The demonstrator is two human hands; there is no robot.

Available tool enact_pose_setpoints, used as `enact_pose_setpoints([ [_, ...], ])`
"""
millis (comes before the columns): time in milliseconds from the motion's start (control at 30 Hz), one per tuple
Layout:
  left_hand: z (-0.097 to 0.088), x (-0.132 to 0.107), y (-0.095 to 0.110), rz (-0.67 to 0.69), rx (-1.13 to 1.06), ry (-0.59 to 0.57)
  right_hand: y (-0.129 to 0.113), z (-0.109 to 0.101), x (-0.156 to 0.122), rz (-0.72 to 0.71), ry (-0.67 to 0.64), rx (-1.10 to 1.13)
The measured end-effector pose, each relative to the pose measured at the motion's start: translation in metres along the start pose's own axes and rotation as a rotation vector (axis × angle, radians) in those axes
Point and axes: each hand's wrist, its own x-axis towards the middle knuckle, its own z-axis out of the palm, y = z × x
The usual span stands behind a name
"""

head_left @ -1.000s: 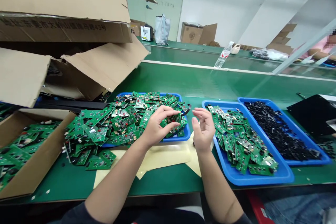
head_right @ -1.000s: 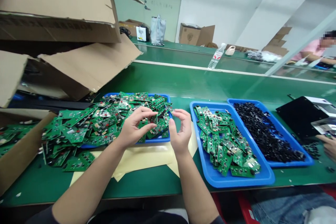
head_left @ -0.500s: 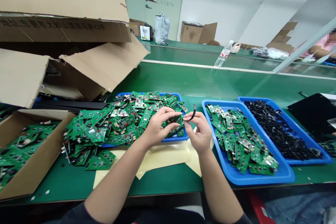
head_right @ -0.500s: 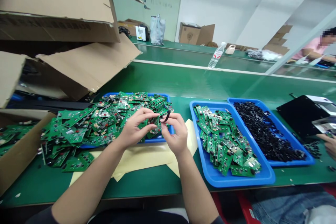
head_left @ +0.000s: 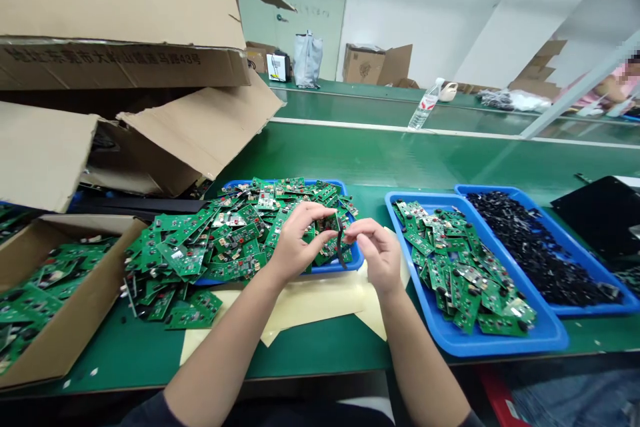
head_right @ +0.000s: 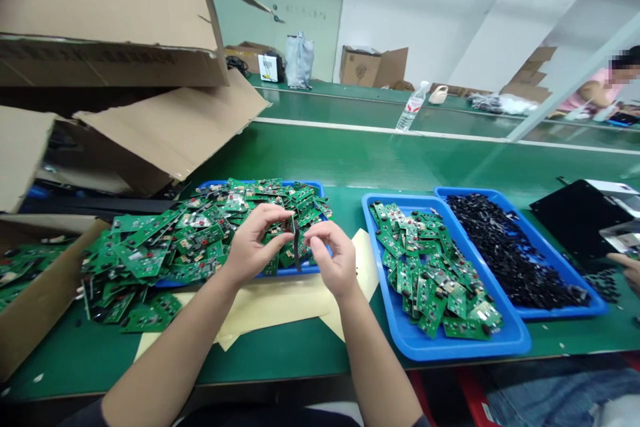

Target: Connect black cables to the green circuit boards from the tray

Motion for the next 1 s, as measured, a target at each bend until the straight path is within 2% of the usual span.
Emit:
enact_pose_setpoints([
  [100,0.002,-0.001,0.001,0.071,0.07,0.0,0.001,0.001,0.002,0.245,0.02,0.142],
  [267,0.002,0.0,0.002,0.125,0.093,0.009,0.0,0.002,0.004,0.448,-0.041,0.259],
  [367,0.001,0.0,0.002,0.104,0.062,-0.006,0.002,0.002,0.004,0.565,-0.076,0.413],
  [500,0.002,-0.001,0.0,0.001,-0.037,-0.056,0.003,0.001,0.004,0.703,-0.13,0.583],
  [667,0.003,-0.002,-0.001,-0.143,-0.211,-0.112,0.002,-0.002,0.005,0.732,-0.182,0.582],
  [867,0.002,-0.002,0.005,-0.317,-0.297,-0.243,0.002,-0.001,0.006,0.64,-0.121,0.402],
  [1000,0.002,0.0,0.011,-0.324,-0.246,-0.303,0.0,0.0,0.007,0.562,-0.098,0.222],
])
